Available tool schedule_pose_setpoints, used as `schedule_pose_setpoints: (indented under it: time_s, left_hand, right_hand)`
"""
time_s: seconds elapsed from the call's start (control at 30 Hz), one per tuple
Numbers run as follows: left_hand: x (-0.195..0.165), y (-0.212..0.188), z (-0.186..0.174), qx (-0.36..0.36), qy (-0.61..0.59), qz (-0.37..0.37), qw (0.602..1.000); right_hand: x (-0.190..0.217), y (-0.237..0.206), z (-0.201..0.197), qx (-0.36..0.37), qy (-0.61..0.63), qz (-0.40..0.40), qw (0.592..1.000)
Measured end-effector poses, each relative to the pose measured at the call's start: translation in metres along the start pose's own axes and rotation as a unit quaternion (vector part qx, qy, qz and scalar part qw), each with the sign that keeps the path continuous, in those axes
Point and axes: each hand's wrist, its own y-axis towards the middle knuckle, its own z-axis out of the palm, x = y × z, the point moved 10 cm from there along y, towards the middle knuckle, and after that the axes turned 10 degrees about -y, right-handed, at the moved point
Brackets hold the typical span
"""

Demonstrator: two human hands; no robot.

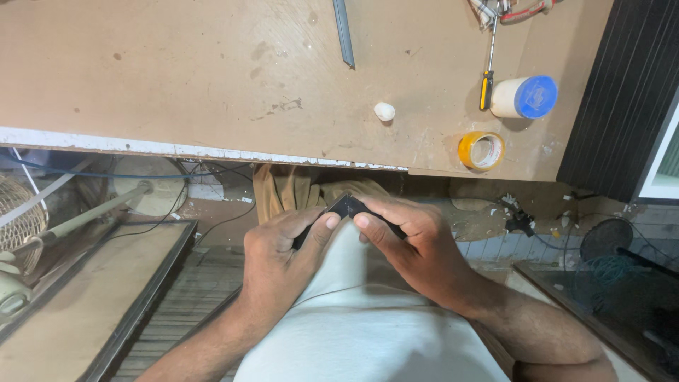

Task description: The person carries dark frame moulding strips to a workbench and joins them at the corners to assemble a picture frame. They align the mitred ends, hold a corner clamp on the joint, and use a pneumatic nail gun to fasten the corners, working around the frame on the bench.

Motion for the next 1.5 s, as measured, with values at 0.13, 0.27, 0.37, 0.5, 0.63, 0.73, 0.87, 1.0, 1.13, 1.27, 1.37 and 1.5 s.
schedule_pose_setpoints:
  time_s: [0.13, 0.27, 0.37, 0.5, 0.63, 0.73, 0.87, 1.0, 1.13, 1.27, 1.37, 1.5]
  left_hand:
    - [-0.012, -0.001, -0.001, -0.027, 0.043, 0.071, 0.996]
    - [-0.007, 0.001, -0.004, -0.053, 0.048, 0.058, 0.996]
    - [-0.003, 0.005, -0.005, -0.051, 0.052, 0.044, 0.996]
    - [0.004, 0.007, -0.007, -0.037, 0.044, 0.021, 0.998]
    - [0.005, 0.008, -0.007, -0.034, 0.027, 0.024, 0.999]
    - [-0.008, 0.009, -0.006, -0.043, 0.092, 0.096, 0.990]
    - [-0.013, 0.008, -0.008, -0.044, 0.041, 0.133, 0.989]
    - [-0.013, 0.007, -0.007, -0.041, 0.075, 0.145, 0.986]
    - [0.002, 0.010, 0.000, -0.003, 0.103, 0.089, 0.991]
    - [0.002, 0.007, -0.001, 0.004, 0.103, 0.117, 0.988]
    - [0.004, 0.009, 0.002, 0.009, 0.119, 0.130, 0.984]
    - [0.006, 0.011, 0.005, 0.015, 0.111, 0.139, 0.984]
  right_hand:
    - [0.002, 0.000, 0.002, -0.011, -0.006, 0.002, 1.000]
    - [0.001, 0.002, 0.006, -0.025, 0.000, 0.014, 1.000]
    - [-0.001, 0.007, 0.010, -0.028, -0.009, 0.013, 0.999]
    - [-0.007, 0.011, 0.017, -0.008, -0.025, 0.033, 0.999]
    - [-0.004, 0.009, 0.020, -0.020, -0.019, 0.005, 1.000]
    - [-0.003, 0.009, 0.019, -0.043, -0.011, -0.015, 0.999]
    - [-0.015, 0.012, 0.025, -0.019, 0.012, 0.018, 1.000]
    - [-0.016, 0.013, 0.026, -0.020, 0.028, 0.007, 0.999]
    - [-0.033, 0.012, 0.030, -0.016, 0.054, 0.071, 0.996]
    - [-0.047, 0.009, 0.037, -0.004, 0.093, 0.111, 0.990]
    - [-0.052, 0.009, 0.039, 0.003, 0.093, 0.108, 0.990]
    - [-0.061, 0.008, 0.040, -0.003, 0.104, 0.108, 0.989]
